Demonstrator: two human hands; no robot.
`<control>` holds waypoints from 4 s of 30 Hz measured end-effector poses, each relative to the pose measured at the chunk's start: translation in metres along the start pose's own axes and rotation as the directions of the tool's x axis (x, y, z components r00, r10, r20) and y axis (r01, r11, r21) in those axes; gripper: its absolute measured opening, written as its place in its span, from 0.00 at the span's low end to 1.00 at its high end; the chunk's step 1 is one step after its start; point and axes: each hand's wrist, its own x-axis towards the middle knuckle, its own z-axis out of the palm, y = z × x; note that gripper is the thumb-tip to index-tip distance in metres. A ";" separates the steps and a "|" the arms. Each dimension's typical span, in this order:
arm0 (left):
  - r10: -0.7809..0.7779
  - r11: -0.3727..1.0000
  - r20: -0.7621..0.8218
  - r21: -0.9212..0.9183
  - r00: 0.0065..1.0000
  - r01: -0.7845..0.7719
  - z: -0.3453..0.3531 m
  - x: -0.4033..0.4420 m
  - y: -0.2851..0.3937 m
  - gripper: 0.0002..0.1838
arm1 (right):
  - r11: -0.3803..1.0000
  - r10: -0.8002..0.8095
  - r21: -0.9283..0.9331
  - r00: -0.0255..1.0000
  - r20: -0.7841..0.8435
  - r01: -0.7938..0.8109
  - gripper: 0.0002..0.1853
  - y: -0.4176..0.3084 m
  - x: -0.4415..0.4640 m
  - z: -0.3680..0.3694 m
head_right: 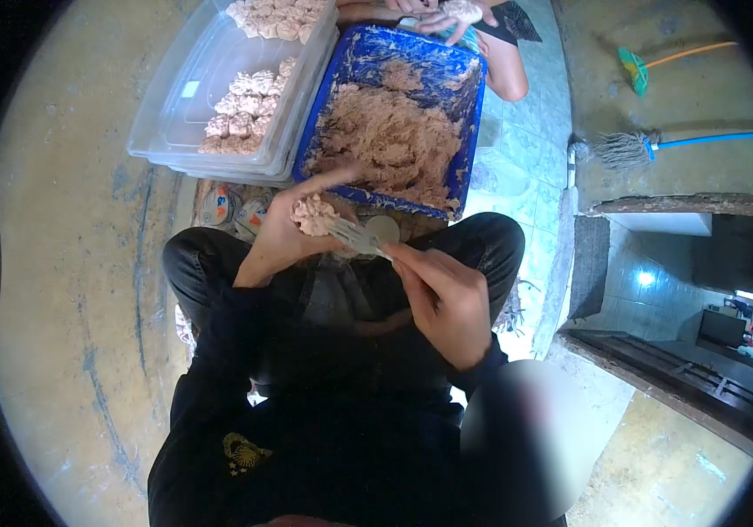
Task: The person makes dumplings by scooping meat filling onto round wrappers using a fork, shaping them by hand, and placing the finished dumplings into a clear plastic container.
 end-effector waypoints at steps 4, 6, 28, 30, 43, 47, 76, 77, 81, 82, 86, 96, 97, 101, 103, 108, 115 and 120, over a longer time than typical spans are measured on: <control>-0.158 0.987 -0.077 -0.028 0.985 0.156 -0.002 -0.011 -0.030 0.19 | 0.997 0.069 -0.054 0.992 0.102 -0.063 0.16 -0.004 0.003 0.001; -0.015 1.000 -0.024 -0.017 1.000 0.014 -0.002 -0.009 -0.033 0.14 | 0.999 0.043 -0.032 0.996 0.075 -0.041 0.17 -0.005 0.001 0.009; -0.009 0.991 0.018 0.136 1.000 0.006 0.007 0.000 -0.056 0.16 | 0.945 0.019 -0.316 0.953 0.303 0.082 0.10 -0.012 0.031 -0.005; -0.004 0.999 0.009 0.045 1.000 0.004 0.010 0.001 -0.053 0.13 | 0.959 -0.002 -0.275 0.973 0.232 0.067 0.10 -0.016 0.031 -0.006; -0.082 0.978 0.150 -0.178 0.985 0.109 0.004 -0.007 -0.031 0.15 | 0.967 -0.083 -0.190 0.913 0.399 0.171 0.09 -0.026 0.051 -0.021; -0.076 0.986 0.147 -0.137 0.986 0.097 0.006 -0.005 -0.026 0.15 | 0.958 -0.064 -0.240 0.935 0.349 0.155 0.11 -0.013 0.046 -0.021; -0.430 0.883 -0.133 -0.266 0.893 0.386 0.005 0.012 -0.038 0.19 | 0.538 0.267 -0.841 0.934 0.238 0.061 0.19 0.092 -0.039 -0.007; -0.430 0.883 -0.147 -0.276 0.891 0.380 0.005 0.006 -0.043 0.19 | 0.549 0.343 -0.836 0.914 0.216 -0.009 0.20 0.076 -0.032 -0.026; -0.196 0.975 -0.100 -0.124 0.975 0.183 0.013 0.003 -0.048 0.21 | 0.636 0.209 -0.771 0.972 0.112 -0.047 0.19 0.033 -0.015 -0.058; -0.079 0.997 -0.119 0.010 0.990 0.081 0.016 0.003 -0.040 0.21 | 0.783 0.252 -0.599 0.966 0.061 -0.167 0.17 0.020 -0.014 -0.055; -0.012 0.975 -0.066 -0.221 0.998 -0.003 0.015 0.001 -0.024 0.21 | 0.969 0.190 -0.175 0.979 0.068 -0.176 0.06 -0.006 -0.011 -0.024; 0.055 0.996 -0.068 0.071 0.996 -0.050 0.007 -0.011 -0.037 0.13 | 0.938 -0.072 -0.309 0.959 0.275 0.159 0.06 0.004 0.032 0.017; 0.024 0.997 -0.070 0.078 0.997 -0.018 0.006 -0.009 -0.038 0.13 | 0.905 -0.113 -0.355 0.936 0.333 0.235 0.06 0.004 0.038 0.014; 0.051 0.986 -0.150 -0.149 0.987 -0.074 0.005 -0.002 -0.041 0.13 | 0.934 -0.055 -0.333 0.971 0.231 0.132 0.07 -0.024 0.042 -0.008; 0.024 0.991 -0.117 -0.126 0.993 -0.039 0.006 -0.005 -0.035 0.13 | 0.938 -0.085 -0.313 0.976 0.202 0.147 0.06 -0.018 0.035 0.003; 0.070 0.998 -0.044 0.013 0.997 -0.069 0.003 -0.010 -0.037 0.15 | 0.891 -0.050 -0.417 0.950 0.307 0.182 0.12 -0.012 0.031 0.021; 0.031 0.999 -0.035 0.025 0.999 -0.030 0.003 -0.006 -0.038 0.12 | 0.874 -0.022 -0.459 0.957 0.288 0.158 0.08 -0.038 0.040 -0.008; -0.012 0.999 0.066 -0.029 0.998 0.014 0.006 -0.005 -0.033 0.13 | 0.885 -0.065 -0.427 0.956 0.286 0.188 0.08 -0.034 0.040 0.002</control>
